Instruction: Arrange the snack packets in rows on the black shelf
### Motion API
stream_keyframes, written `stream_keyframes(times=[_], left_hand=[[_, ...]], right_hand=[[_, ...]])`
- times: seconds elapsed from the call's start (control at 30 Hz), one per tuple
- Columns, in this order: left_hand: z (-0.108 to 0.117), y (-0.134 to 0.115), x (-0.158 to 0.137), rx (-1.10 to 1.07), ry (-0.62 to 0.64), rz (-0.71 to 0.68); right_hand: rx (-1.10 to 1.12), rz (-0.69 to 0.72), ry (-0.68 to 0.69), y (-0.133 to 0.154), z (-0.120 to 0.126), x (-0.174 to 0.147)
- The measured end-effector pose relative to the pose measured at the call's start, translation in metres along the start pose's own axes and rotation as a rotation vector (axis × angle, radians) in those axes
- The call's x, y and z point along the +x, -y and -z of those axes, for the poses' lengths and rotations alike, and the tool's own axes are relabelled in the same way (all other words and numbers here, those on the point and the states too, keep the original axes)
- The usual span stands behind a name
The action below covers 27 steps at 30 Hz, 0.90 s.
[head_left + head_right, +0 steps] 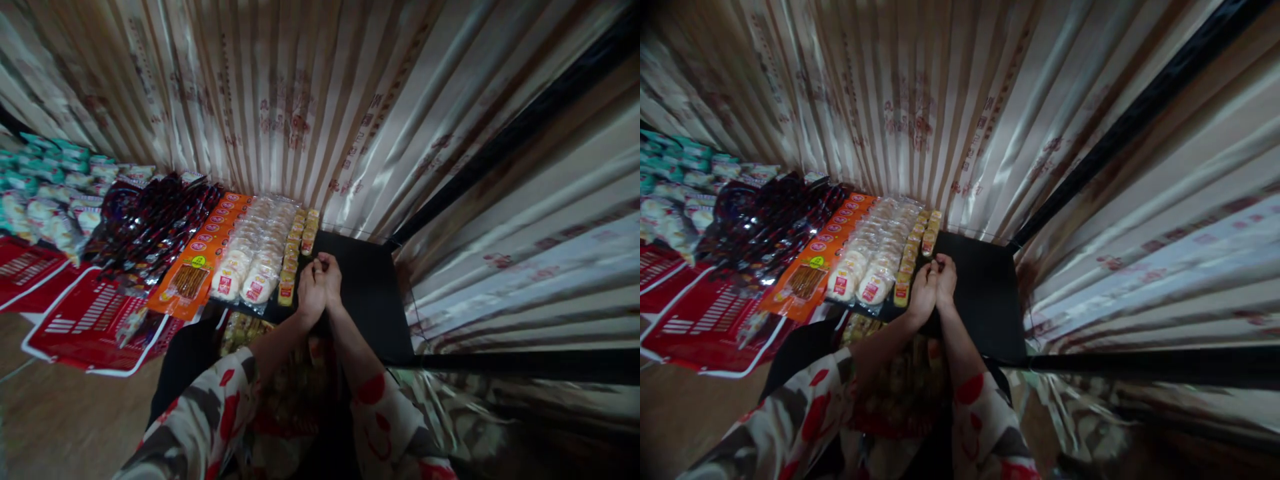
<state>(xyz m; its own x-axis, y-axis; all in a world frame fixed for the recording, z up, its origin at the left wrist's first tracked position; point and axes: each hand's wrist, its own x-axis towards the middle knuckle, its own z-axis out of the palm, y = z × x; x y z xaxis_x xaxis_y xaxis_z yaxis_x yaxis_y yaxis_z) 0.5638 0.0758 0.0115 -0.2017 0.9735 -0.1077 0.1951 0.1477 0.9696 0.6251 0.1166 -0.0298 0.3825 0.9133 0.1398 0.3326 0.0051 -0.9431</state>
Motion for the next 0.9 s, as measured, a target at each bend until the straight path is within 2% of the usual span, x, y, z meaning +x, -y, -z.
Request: stream_keyframes(times=[0.1,0.17,0.27,0.4,0.47,0.6,0.67,0.77,0.9], left_hand=[[0.015,0.003,-0.039,0.022,-0.016,0.009],[0.030,0.011,-0.068,-0.010,0.020,-0.069],[0.057,0.033,-0.107,-0.042,0.088,-0.180],[0.095,0.071,-0.138,0.008,0.077,-0.170],[0.113,0.089,-0.140,0.115,0.066,-0.099],[0.142,0.116,-0.126,0.428,0.016,0.305],[0.151,0.124,-0.118,0.493,0.017,0.423],[0.156,0.134,-0.110,0.499,0.043,0.475],[0.152,0.141,-0.110,0.500,0.064,0.452]], right_hand=[[0.059,-0.054,0.043,0.002,0.011,-0.041],[0.087,-0.056,0.051,0.004,0.017,-0.072],[0.068,-0.018,0.074,0.005,0.024,-0.122],[-0.070,0.054,0.211,0.002,0.019,-0.180],[-0.158,0.075,0.293,-0.003,0.009,-0.200],[-0.341,0.045,0.478,-0.017,-0.020,-0.218],[-0.397,-0.013,0.553,-0.023,-0.032,-0.220],[-0.405,-0.093,0.607,-0.028,-0.043,-0.218],[-0.325,-0.181,0.617,-0.033,-0.044,-0.216]])
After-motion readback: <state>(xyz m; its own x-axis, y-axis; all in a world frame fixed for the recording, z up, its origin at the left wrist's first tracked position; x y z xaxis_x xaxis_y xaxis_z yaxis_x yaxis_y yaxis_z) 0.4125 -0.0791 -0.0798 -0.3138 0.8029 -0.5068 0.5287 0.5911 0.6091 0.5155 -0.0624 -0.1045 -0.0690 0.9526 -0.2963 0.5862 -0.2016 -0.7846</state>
